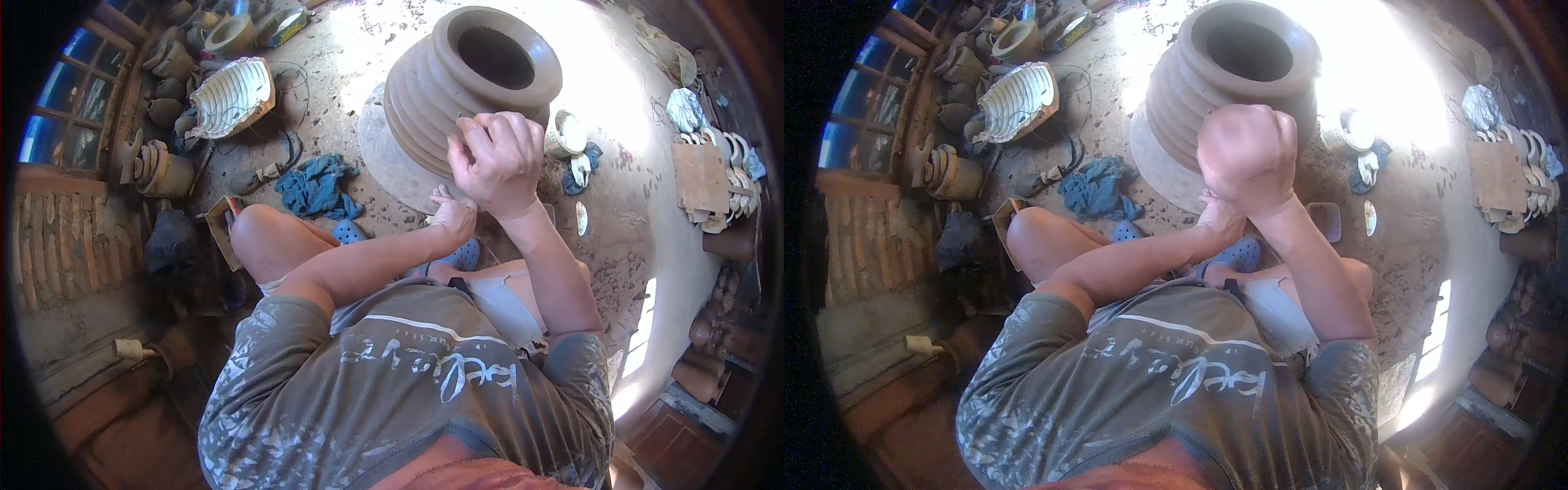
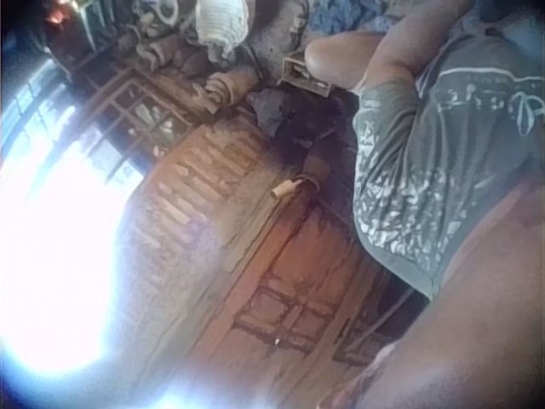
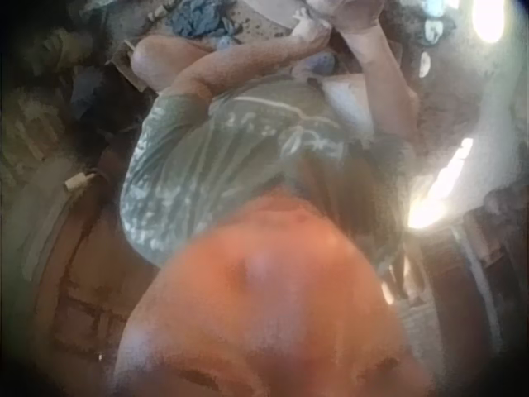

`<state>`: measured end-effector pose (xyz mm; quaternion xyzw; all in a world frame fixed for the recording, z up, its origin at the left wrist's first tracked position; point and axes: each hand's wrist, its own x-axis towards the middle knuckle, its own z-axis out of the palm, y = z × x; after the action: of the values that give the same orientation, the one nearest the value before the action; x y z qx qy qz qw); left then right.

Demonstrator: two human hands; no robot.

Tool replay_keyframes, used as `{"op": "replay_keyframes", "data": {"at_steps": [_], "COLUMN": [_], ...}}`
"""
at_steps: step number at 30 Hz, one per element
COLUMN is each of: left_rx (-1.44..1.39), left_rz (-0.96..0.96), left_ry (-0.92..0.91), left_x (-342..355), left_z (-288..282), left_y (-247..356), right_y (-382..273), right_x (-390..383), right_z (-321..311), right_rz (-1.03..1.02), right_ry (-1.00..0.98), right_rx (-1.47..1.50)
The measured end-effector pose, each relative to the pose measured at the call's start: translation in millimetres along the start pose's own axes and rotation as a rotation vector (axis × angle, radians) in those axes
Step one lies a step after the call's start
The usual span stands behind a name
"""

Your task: The person shapes a large clay vessel on a pottery wheel by hand, using their fingers to smooth the internal and external surfaces and refine the rim.

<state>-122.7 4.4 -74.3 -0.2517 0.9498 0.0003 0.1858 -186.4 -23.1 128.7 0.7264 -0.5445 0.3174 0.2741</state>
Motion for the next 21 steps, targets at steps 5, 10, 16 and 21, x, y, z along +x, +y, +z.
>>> {"op": "replay_keyframes", "data": {"at_steps": [5, 10, 16, 21], "left_rx": [-0.006, 0.048, -0.025, 0.052], "left_rz": [-0.023, -0.029, -0.092, -0.073], "left_ry": [-0.014, -0.069, -0.142, -0.07], "left_x": [-8, -22, -45, -60], "left_z": [-1, 6, 4, -3], "left_y": [-11, -39, -77, -103], "right_y": [-1, 0, 4, 6], "right_x": [7, 6, 5, 3], "right_z": [9, 12, 10, 12], "right_rz": [-0.013, -0.019, -0.02, -0.02], "right_ry": [-0.011, -0.015, -0.018, 0.016], "right_rx": [-0.035, -0.01, 0.027, 0.042]}}
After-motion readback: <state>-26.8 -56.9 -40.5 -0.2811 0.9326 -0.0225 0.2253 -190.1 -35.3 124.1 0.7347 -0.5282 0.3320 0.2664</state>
